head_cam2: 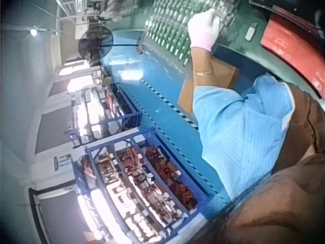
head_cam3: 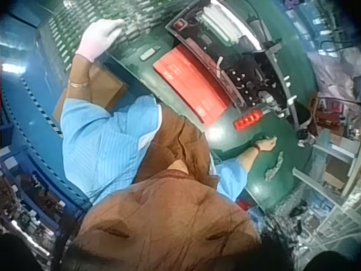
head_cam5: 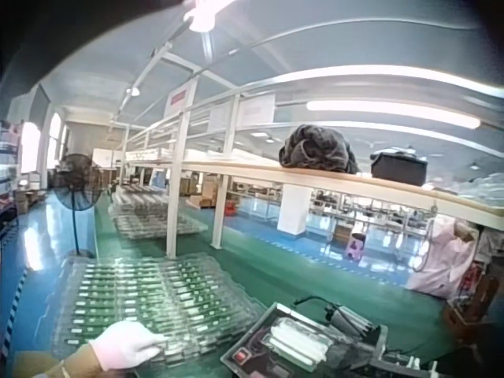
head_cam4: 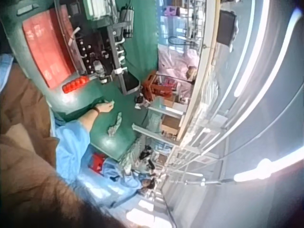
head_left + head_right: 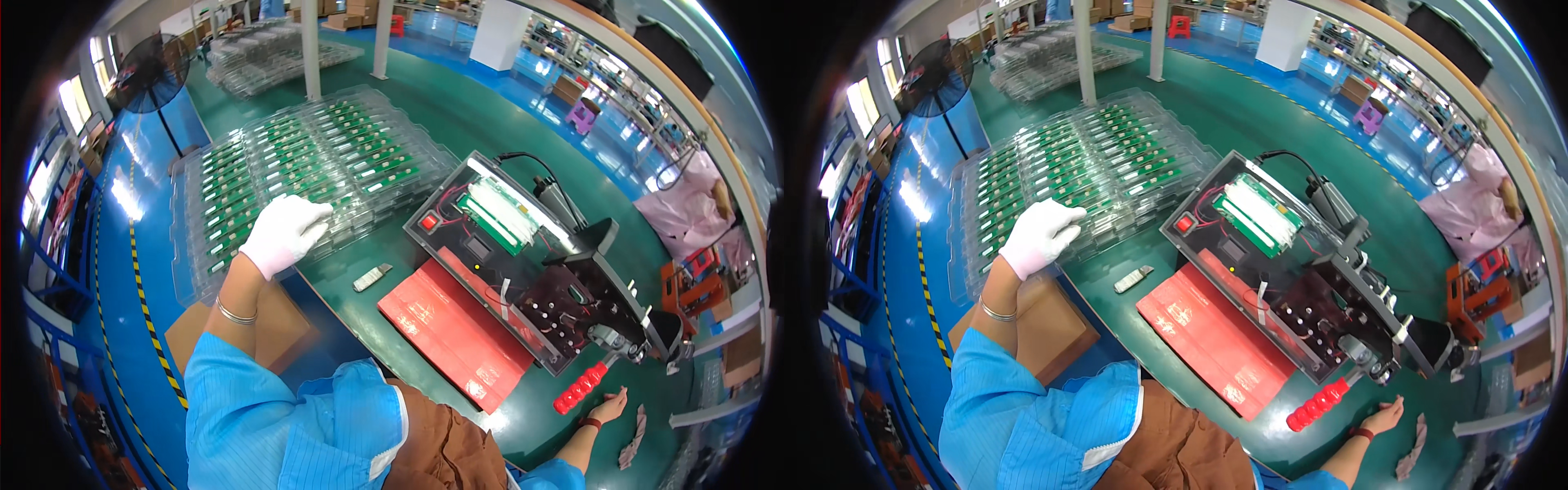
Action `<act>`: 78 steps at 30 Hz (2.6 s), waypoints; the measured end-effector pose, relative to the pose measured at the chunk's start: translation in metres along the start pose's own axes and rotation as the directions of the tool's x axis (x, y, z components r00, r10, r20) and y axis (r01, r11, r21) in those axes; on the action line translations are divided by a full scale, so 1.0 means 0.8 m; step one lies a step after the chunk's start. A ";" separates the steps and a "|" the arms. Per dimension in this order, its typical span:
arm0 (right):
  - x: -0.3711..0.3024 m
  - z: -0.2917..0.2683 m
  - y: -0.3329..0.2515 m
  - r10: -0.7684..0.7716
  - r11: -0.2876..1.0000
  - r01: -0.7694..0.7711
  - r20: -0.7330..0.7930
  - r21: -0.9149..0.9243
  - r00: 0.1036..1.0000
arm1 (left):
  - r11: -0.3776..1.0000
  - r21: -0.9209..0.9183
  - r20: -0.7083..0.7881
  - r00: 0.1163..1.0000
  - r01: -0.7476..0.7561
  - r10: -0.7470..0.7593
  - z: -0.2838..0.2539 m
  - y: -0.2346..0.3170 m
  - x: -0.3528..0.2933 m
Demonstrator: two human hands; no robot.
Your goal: Assembling small electronic components using a manual press-fit tool and testing jig on a production line.
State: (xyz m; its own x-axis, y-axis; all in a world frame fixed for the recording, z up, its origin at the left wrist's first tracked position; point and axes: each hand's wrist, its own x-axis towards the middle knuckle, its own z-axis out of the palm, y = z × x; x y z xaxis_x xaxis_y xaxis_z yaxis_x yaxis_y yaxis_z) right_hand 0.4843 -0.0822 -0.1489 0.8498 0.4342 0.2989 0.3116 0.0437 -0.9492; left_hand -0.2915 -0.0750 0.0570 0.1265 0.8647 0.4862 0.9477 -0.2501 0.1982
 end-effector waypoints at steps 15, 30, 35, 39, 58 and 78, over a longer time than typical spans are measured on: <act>-0.021 -0.004 0.001 -0.156 0.952 0.157 0.023 -0.264 0.987 | 0.957 0.094 0.191 0.948 -0.275 0.253 0.139 0.036 0.126; -0.140 0.023 -0.105 -0.157 0.981 0.133 0.168 0.141 0.973 | 0.970 0.146 0.432 0.894 -0.196 0.115 0.076 -0.084 0.165; -0.107 0.023 -0.093 -0.011 0.981 -0.039 0.255 0.190 0.967 | 0.978 0.044 0.298 0.937 -0.202 0.180 0.046 -0.107 0.137; -0.084 0.026 -0.093 0.100 0.956 -0.183 0.331 0.229 0.938 | 0.926 0.124 0.375 0.880 -0.358 0.290 0.057 -0.063 0.094; -0.120 0.022 -0.064 0.064 0.998 -0.064 0.021 -0.011 0.998 | 0.656 -0.661 0.265 0.705 -0.364 0.658 0.141 0.167 0.003; -0.217 0.026 -0.162 0.280 0.954 -0.292 0.566 -0.072 0.775 | 0.832 -0.293 0.187 0.825 -0.472 0.534 0.195 0.184 -0.051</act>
State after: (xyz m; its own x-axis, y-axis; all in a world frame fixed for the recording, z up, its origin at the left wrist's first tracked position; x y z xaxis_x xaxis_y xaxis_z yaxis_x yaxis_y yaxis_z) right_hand 0.2874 -0.1448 -0.0799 0.5050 0.8585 -0.0896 0.0803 -0.1500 -0.9854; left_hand -0.1111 -0.0790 -0.0667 0.6649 0.6610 0.3478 0.6425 -0.7436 0.1849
